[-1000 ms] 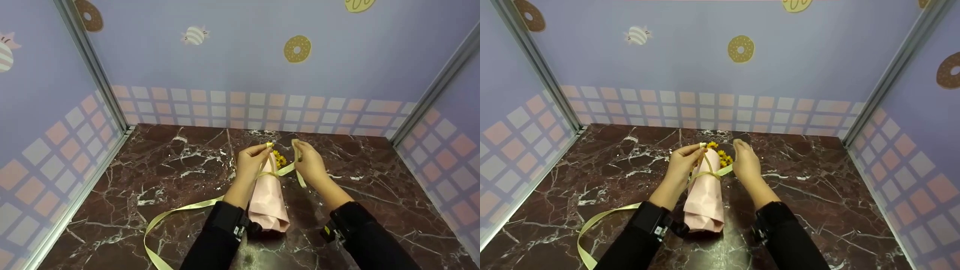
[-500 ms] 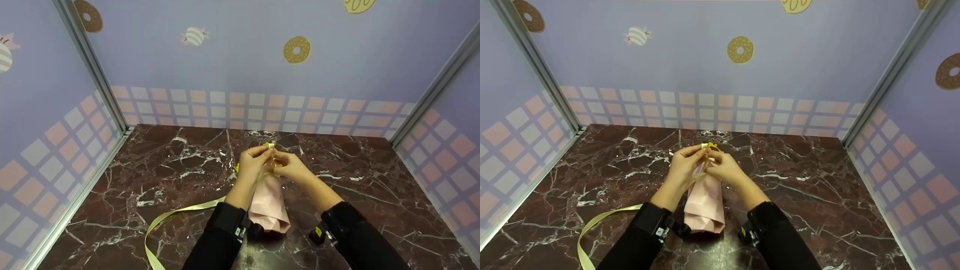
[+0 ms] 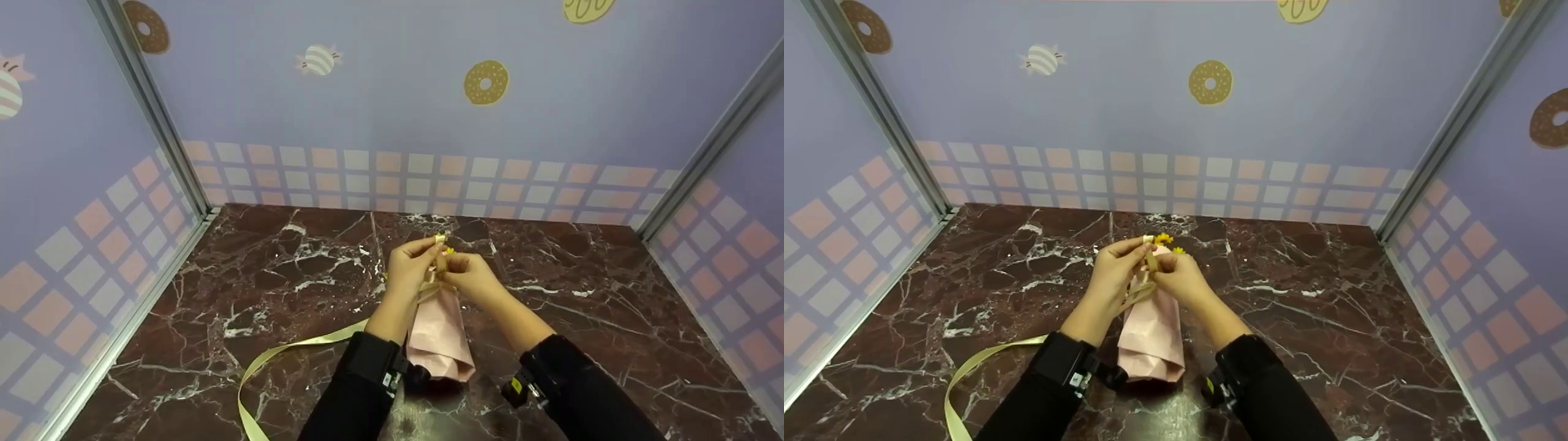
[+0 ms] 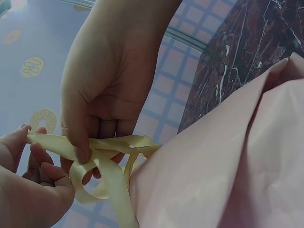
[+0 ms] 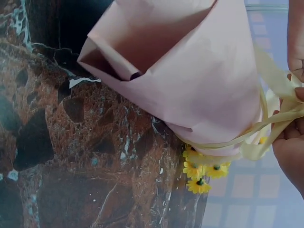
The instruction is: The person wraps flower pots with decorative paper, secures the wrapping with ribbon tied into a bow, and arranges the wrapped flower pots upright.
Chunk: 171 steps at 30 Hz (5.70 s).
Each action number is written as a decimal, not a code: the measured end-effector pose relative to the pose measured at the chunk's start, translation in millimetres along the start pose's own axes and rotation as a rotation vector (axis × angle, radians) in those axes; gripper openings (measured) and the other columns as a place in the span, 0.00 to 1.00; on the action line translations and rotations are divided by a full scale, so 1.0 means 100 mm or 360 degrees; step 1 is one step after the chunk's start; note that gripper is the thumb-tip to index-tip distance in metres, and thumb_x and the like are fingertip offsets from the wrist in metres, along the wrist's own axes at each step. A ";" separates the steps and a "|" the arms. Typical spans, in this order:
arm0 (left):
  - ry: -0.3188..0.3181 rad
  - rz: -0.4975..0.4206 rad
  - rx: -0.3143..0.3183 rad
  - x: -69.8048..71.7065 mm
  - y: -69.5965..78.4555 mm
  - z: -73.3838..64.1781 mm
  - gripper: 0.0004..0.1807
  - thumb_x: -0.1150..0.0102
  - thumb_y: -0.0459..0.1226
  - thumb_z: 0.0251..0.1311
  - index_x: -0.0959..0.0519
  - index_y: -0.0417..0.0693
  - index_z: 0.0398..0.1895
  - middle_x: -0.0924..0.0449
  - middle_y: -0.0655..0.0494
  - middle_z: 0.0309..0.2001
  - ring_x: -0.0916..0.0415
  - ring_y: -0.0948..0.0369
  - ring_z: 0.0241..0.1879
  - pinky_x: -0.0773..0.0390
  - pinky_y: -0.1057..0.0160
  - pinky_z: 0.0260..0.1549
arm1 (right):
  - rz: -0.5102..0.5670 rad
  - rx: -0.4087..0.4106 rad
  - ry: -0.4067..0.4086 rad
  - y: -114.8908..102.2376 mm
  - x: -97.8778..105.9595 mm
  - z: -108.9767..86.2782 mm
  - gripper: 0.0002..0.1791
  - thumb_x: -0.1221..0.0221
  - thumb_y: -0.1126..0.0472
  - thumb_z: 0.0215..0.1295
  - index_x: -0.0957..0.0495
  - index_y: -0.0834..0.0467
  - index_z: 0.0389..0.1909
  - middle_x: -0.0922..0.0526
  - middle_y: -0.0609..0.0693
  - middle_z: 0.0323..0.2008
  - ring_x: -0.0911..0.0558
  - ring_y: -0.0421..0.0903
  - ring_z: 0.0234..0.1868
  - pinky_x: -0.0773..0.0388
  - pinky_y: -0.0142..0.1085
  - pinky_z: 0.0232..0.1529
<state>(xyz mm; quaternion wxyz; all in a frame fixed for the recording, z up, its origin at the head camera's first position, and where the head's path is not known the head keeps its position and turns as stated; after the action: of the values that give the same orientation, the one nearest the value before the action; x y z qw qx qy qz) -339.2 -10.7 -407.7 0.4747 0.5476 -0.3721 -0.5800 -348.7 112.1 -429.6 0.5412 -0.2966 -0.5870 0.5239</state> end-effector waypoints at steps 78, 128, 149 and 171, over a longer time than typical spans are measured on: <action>0.0001 0.0015 0.0036 0.03 -0.06 -0.03 0.10 0.38 0.29 0.61 0.17 0.30 0.42 0.14 0.44 0.35 0.25 0.65 0.26 0.22 0.67 0.32 | -0.0428 -0.0362 0.0199 0.18 0.47 -0.19 0.08 0.42 0.74 0.61 0.14 0.67 0.34 0.18 0.55 0.21 0.27 0.38 0.14 0.28 0.30 0.16; 0.0015 -0.0078 0.0055 0.05 -0.10 -0.05 0.10 0.38 0.27 0.60 0.18 0.28 0.43 0.16 0.51 0.31 0.27 0.65 0.26 0.24 0.71 0.30 | -0.1193 0.0529 0.0345 -0.39 0.44 -0.19 0.02 0.34 0.67 0.49 0.15 0.57 0.24 0.14 0.49 0.33 0.18 0.51 0.38 0.31 0.49 0.54; -0.0022 -0.0146 0.0108 0.02 -0.10 -0.07 0.10 0.39 0.28 0.61 0.19 0.30 0.44 0.16 0.43 0.39 0.19 0.57 0.36 0.20 0.64 0.41 | -0.0707 0.0094 -0.0030 -0.06 0.21 -0.09 0.08 0.41 0.70 0.60 0.15 0.66 0.36 0.15 0.55 0.30 0.18 0.47 0.28 0.18 0.38 0.30; 0.0013 -0.0085 0.0082 0.10 -0.05 -0.04 0.09 0.38 0.28 0.61 0.17 0.30 0.42 0.15 0.48 0.33 0.25 0.63 0.28 0.22 0.66 0.35 | -0.0374 -0.0127 0.0376 0.13 0.31 -0.04 0.03 0.35 0.69 0.57 0.17 0.67 0.31 0.18 0.52 0.27 0.19 0.47 0.27 0.21 0.30 0.26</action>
<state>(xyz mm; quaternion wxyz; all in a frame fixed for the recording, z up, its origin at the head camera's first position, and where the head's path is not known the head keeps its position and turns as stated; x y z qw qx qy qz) -335.2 -18.5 -415.4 0.4463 0.5716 -0.3702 -0.5805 -355.0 145.2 -431.9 0.6518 -0.3067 -0.5702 0.3949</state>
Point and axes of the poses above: each hand's wrist, its own z-axis towards the middle knuckle, its own x-axis out of the back of the hand, y = z × x, the point moved 9 cm from there along z, towards the middle knuckle
